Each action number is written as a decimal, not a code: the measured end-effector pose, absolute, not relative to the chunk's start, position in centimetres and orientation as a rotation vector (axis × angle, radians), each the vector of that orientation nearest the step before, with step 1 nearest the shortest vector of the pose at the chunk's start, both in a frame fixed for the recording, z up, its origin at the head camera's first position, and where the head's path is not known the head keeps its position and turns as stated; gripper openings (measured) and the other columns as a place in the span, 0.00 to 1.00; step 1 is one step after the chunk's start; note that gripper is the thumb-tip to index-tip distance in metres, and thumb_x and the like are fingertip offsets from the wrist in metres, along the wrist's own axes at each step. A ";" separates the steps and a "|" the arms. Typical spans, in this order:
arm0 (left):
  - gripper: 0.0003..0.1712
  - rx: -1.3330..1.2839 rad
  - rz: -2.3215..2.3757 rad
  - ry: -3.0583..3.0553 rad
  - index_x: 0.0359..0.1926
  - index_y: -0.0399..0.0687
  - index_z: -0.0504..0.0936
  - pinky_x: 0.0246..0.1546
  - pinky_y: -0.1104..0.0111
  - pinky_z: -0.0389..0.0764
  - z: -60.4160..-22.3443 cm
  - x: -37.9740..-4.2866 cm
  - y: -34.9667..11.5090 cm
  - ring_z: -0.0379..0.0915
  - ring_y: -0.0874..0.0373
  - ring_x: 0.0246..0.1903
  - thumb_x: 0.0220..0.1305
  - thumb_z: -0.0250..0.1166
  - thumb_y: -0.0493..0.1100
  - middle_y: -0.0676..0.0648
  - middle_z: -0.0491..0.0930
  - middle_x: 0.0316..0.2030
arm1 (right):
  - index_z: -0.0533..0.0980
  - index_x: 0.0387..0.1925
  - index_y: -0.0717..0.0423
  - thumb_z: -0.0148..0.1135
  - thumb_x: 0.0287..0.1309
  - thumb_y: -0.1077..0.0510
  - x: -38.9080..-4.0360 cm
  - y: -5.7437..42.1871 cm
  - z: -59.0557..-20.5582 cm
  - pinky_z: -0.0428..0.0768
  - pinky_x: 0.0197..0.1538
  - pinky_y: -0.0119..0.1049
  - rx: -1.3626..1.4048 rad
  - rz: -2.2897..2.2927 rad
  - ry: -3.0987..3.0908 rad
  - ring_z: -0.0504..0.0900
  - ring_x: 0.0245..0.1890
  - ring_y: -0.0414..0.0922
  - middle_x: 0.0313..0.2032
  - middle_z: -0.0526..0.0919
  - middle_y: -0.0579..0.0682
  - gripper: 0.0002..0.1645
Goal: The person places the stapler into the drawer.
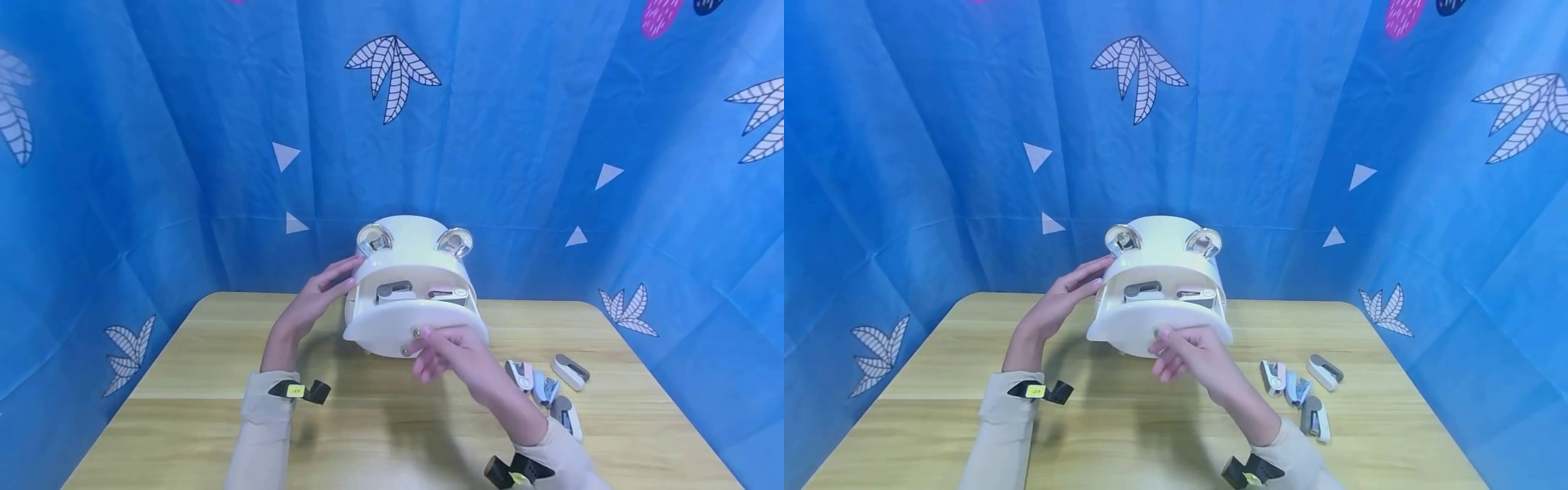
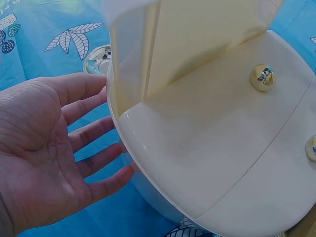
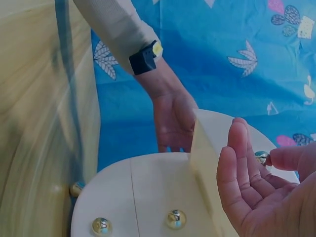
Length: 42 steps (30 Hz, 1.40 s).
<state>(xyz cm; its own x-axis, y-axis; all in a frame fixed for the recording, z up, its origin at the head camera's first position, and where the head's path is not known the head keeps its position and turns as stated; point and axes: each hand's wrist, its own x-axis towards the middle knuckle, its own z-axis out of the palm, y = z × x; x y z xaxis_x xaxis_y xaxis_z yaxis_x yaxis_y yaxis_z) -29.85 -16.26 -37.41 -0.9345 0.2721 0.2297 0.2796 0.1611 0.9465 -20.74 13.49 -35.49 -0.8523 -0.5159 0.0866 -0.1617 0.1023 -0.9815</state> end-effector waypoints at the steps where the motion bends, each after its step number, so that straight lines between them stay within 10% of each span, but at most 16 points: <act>1: 0.28 -0.578 -1.947 -2.385 0.72 0.66 0.71 0.74 0.31 0.47 -37.4 -29.8 -16.3 0.45 0.50 0.80 0.74 0.61 0.53 0.57 0.60 0.77 | 0.79 0.48 0.78 0.48 0.79 0.50 -20.9 13.4 -35.5 0.88 0.36 0.37 -0.660 -1.818 2.108 0.86 0.26 0.39 0.30 0.89 0.58 0.30; 42: 0.27 -0.591 -1.962 -2.362 0.72 0.67 0.72 0.75 0.33 0.48 -37.8 -29.8 -16.5 0.47 0.52 0.80 0.74 0.61 0.54 0.58 0.61 0.76 | 0.82 0.47 0.72 0.53 0.76 0.47 -26.8 11.7 -35.1 0.87 0.34 0.33 -0.455 -1.895 2.193 0.87 0.25 0.41 0.26 0.88 0.49 0.29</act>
